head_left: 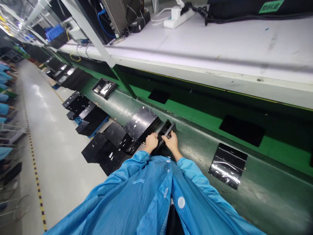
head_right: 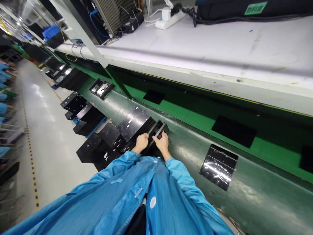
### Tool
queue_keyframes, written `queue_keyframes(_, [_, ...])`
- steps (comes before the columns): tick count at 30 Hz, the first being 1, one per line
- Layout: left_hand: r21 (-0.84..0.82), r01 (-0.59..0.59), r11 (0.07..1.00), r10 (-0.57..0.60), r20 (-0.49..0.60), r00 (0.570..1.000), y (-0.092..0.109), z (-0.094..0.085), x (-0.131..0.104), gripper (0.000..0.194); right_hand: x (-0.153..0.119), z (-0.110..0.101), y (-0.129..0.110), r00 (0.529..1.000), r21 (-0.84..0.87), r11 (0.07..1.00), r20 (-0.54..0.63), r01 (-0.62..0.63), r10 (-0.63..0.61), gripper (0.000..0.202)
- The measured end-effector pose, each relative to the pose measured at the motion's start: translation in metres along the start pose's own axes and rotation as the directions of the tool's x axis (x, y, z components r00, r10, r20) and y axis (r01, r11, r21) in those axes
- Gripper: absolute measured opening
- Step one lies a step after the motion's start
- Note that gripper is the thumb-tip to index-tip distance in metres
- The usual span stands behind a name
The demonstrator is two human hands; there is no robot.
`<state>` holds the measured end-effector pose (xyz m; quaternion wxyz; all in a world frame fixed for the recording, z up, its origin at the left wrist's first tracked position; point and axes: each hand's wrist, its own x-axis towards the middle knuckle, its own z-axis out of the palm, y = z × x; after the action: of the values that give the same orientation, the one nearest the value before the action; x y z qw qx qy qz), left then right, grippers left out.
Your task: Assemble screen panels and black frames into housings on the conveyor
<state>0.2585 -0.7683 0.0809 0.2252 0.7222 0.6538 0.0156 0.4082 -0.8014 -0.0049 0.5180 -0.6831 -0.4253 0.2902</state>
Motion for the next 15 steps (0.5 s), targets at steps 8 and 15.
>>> queue_keyframes(8, [0.033, 0.031, 0.999, -0.027, -0.124, 0.992, 0.006, 0.003, 0.023, 0.041, -0.012, -0.033, 0.013, 0.984, 0.205, 0.963, 0.029, -0.176, 0.174, 0.049])
queue_keyframes(15, [-0.082, -0.009, 0.997, -0.017, -0.307, 0.952, -0.08, -0.076, 0.104, 0.037, 0.024, -0.078, 0.077, 0.863, 0.532, 0.79, -0.197, -0.305, 0.466, 0.047])
